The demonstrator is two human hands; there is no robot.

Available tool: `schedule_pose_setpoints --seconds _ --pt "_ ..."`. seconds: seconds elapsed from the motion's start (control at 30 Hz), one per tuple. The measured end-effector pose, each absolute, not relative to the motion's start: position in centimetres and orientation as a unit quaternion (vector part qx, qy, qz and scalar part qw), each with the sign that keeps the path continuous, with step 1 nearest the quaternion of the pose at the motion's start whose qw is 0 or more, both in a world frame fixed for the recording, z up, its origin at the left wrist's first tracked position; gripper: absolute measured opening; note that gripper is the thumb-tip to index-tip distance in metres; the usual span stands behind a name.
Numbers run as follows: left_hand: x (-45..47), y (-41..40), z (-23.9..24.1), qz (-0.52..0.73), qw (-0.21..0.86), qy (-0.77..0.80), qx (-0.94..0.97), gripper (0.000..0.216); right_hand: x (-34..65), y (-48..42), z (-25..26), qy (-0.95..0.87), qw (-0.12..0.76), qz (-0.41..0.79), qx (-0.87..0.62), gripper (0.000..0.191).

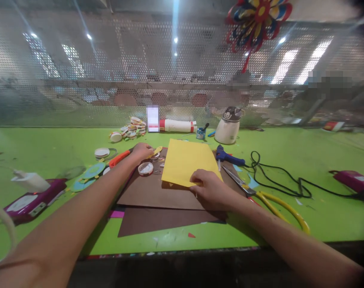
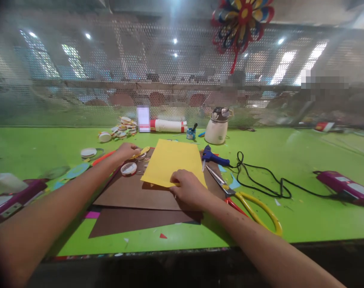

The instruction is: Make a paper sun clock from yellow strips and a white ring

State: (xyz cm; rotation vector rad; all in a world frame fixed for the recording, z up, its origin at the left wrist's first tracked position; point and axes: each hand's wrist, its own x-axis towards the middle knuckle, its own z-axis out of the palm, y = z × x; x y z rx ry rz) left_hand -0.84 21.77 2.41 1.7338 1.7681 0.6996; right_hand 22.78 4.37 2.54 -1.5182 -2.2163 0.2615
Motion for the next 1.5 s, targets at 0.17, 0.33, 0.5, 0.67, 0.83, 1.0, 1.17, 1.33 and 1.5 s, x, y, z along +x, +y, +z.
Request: schedule_pose_setpoints --seconds 0.17,0.33,0.5,0.67,0.83,1.0,1.17,1.33,1.5 --pt "-1.0 20.6 3.5 0.265 0.215 0.655 0.675 0.028 23.0 4.1 3.0 -0.79 0.241 0.123 -0.55 0.007" --pt "-1.4 17.2 6.3 0.307 0.133 0.637 0.695 0.03 23.3 3.9 2.8 -0.807 0.249 0.112 -0.523 0.012" --pt "-0.5 10.7 7.4 0.249 0.19 0.581 0.751 0.036 23.4 3.8 2.5 -0.83 0.257 0.089 -0.487 0.013" --pt "0.6 6.6 5.3 0.193 0.361 0.575 0.708 0.031 23.6 3.7 1.9 -0.842 0.27 0.076 -0.461 0.014" --pt "1.4 5.5 4.6 0.3 0.511 0.56 0.579 0.024 23.9 3.6 1.8 -0.846 0.285 0.068 -0.445 0.014" --pt "1.3 4.8 4.5 0.339 0.563 0.558 0.507 0.029 23.9 3.0 2.6 -0.848 0.318 0.068 -0.418 0.026" --pt "1.1 4.3 3.9 0.379 0.612 0.518 0.462 0.031 23.0 2.3 3.2 -0.869 0.317 0.03 -0.379 0.02" --pt "1.7 3.8 3.9 0.393 0.635 0.496 0.443 0.03 22.3 2.0 3.1 -0.884 0.269 -0.058 -0.378 0.012" --pt "2.2 3.8 4.0 0.395 0.655 0.477 0.433 0.026 22.5 1.9 2.8 -0.893 0.251 -0.095 -0.361 0.017"
